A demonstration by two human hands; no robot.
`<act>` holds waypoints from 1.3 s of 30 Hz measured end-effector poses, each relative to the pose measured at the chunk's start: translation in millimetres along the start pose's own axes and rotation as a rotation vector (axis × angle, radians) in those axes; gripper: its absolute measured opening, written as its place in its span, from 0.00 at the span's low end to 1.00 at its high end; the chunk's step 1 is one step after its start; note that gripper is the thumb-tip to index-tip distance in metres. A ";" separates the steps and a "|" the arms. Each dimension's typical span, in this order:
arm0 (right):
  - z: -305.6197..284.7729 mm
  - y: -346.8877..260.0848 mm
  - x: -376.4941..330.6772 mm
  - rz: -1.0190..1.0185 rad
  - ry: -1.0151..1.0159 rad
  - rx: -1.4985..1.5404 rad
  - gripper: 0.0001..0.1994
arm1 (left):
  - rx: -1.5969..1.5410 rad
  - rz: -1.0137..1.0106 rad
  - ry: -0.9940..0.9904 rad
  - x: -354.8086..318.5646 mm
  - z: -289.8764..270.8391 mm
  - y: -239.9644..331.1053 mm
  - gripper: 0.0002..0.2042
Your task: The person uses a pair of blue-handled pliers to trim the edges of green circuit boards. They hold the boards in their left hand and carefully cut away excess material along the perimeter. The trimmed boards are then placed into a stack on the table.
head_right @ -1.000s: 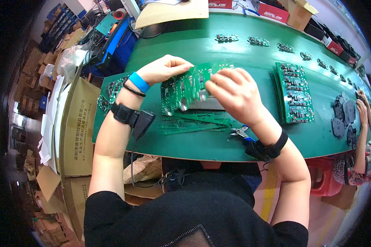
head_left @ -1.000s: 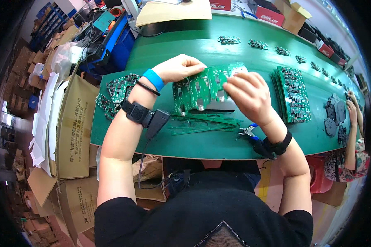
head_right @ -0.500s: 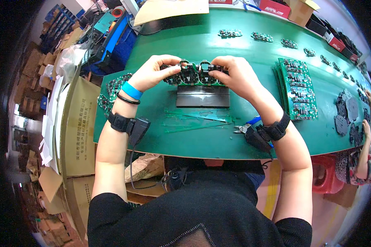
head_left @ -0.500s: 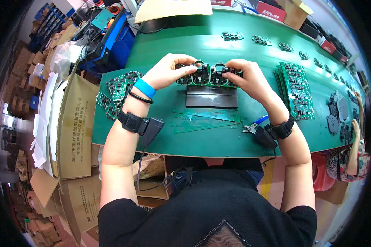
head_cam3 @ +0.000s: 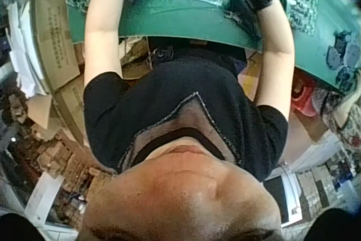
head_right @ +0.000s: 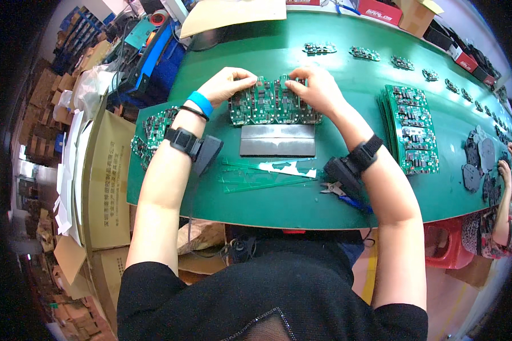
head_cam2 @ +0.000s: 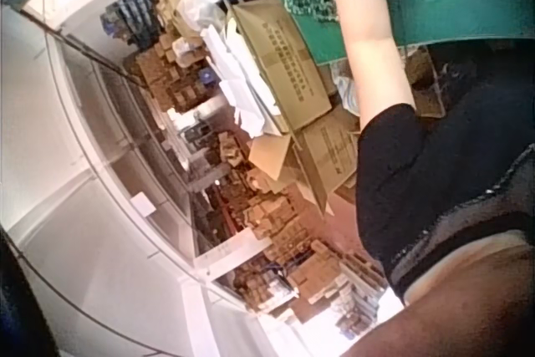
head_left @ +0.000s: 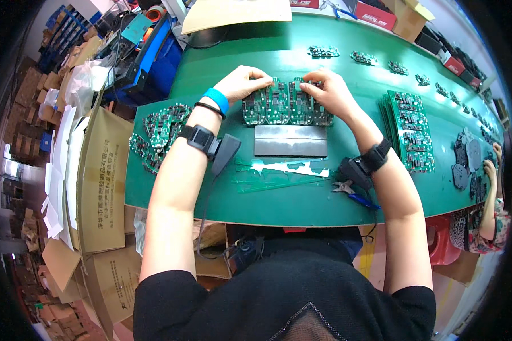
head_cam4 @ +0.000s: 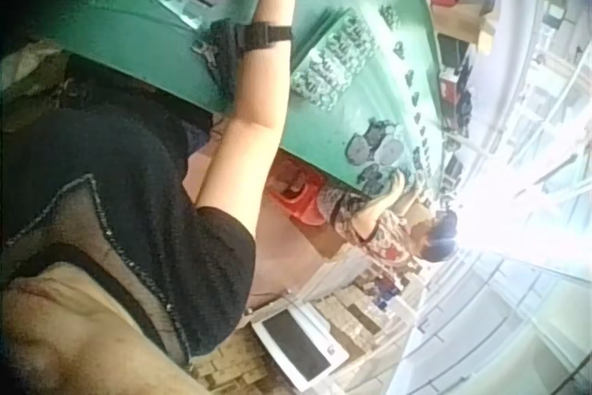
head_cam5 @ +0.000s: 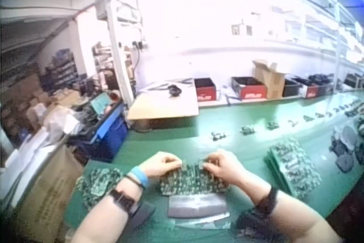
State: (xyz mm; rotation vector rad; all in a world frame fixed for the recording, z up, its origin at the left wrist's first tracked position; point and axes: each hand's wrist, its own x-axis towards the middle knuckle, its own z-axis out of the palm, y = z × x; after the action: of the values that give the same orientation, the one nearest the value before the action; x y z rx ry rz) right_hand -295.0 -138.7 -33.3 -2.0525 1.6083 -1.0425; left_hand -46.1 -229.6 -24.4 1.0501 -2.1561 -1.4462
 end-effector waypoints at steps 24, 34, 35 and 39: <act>-63.0 -44.2 -59.4 0.319 -0.058 0.297 0.12 | -0.428 -0.195 0.680 157.4 3.4 -58.7 0.14; -59.2 -26.1 -74.9 0.407 -0.087 0.549 0.09 | -0.582 -0.096 1.052 158.0 -73.5 -107.2 0.15; -57.9 -24.9 -75.4 0.414 -0.093 0.554 0.09 | -0.581 -0.113 1.052 159.8 -72.1 -109.8 0.15; -51.9 -22.0 -76.1 0.390 -0.054 0.560 0.08 | 0.253 -0.186 1.078 153.4 -77.9 -117.5 0.18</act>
State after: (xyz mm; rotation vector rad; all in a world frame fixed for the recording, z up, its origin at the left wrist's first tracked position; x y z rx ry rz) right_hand -324.1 -51.6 -9.7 -1.3291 1.4040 -1.1162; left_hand -53.8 -417.1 -115.0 1.6380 -1.4487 -0.4115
